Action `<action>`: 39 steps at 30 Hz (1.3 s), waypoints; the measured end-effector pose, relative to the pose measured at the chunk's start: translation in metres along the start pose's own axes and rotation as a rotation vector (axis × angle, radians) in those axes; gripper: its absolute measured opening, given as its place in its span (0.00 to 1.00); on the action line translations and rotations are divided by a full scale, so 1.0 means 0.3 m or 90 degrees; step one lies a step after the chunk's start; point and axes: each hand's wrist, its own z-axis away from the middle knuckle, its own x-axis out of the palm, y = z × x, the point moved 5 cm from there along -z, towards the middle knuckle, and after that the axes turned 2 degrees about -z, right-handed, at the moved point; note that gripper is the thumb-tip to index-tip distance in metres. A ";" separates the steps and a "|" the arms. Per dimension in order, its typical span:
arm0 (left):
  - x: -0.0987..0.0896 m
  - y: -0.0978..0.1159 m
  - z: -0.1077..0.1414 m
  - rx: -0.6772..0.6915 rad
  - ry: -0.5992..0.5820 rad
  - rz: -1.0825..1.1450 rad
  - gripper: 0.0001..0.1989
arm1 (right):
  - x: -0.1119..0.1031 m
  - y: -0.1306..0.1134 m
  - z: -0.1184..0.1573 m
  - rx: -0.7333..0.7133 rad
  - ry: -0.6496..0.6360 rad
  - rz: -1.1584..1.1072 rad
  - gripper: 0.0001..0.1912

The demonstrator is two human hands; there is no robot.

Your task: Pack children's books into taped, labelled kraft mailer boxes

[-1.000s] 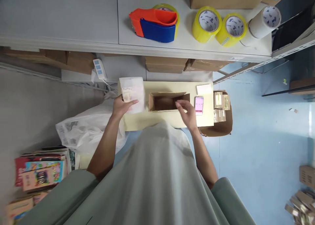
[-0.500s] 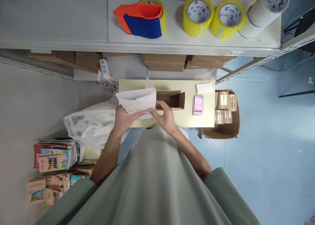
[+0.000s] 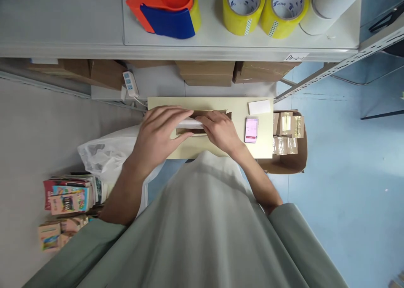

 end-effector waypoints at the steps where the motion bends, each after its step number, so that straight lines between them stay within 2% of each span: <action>1: 0.026 -0.011 -0.015 -0.006 -0.023 0.003 0.18 | -0.011 0.000 -0.013 -0.012 -0.008 0.021 0.22; 3: 0.075 -0.041 -0.036 -0.028 -0.034 0.003 0.12 | -0.023 -0.003 -0.032 -0.028 -0.020 0.047 0.23; 5: 0.106 -0.071 -0.043 -0.052 -0.024 0.004 0.12 | -0.026 -0.002 -0.038 -0.032 -0.028 0.057 0.23; 10: 0.122 -0.143 -0.028 -0.092 -0.011 0.052 0.10 | -0.033 0.037 -0.008 0.006 -0.009 0.064 0.27; 13: 0.138 -0.193 -0.024 -0.114 -0.013 0.085 0.09 | -0.027 0.080 0.011 0.024 -0.003 0.080 0.26; 18: 0.233 -0.274 -0.039 -0.113 -0.027 0.112 0.11 | 0.056 0.160 0.006 0.085 -0.037 0.144 0.22; 22: 0.322 -0.344 -0.036 -0.138 -0.030 0.130 0.13 | 0.130 0.217 0.008 0.147 -0.025 0.145 0.19; 26: 0.380 -0.385 -0.012 -0.121 -0.081 0.150 0.12 | 0.171 0.248 0.033 0.175 -0.051 0.137 0.16; 29: 0.408 -0.405 0.013 -0.113 -0.119 0.137 0.11 | 0.189 0.252 0.050 0.167 -0.087 0.127 0.17; 34: 0.446 -0.416 0.057 -0.043 -0.166 0.084 0.27 | 0.215 0.253 0.066 0.164 -0.126 0.115 0.15; 39: 0.480 -0.427 0.083 0.014 -0.192 0.007 0.34 | 0.252 0.248 0.071 0.145 -0.175 0.126 0.24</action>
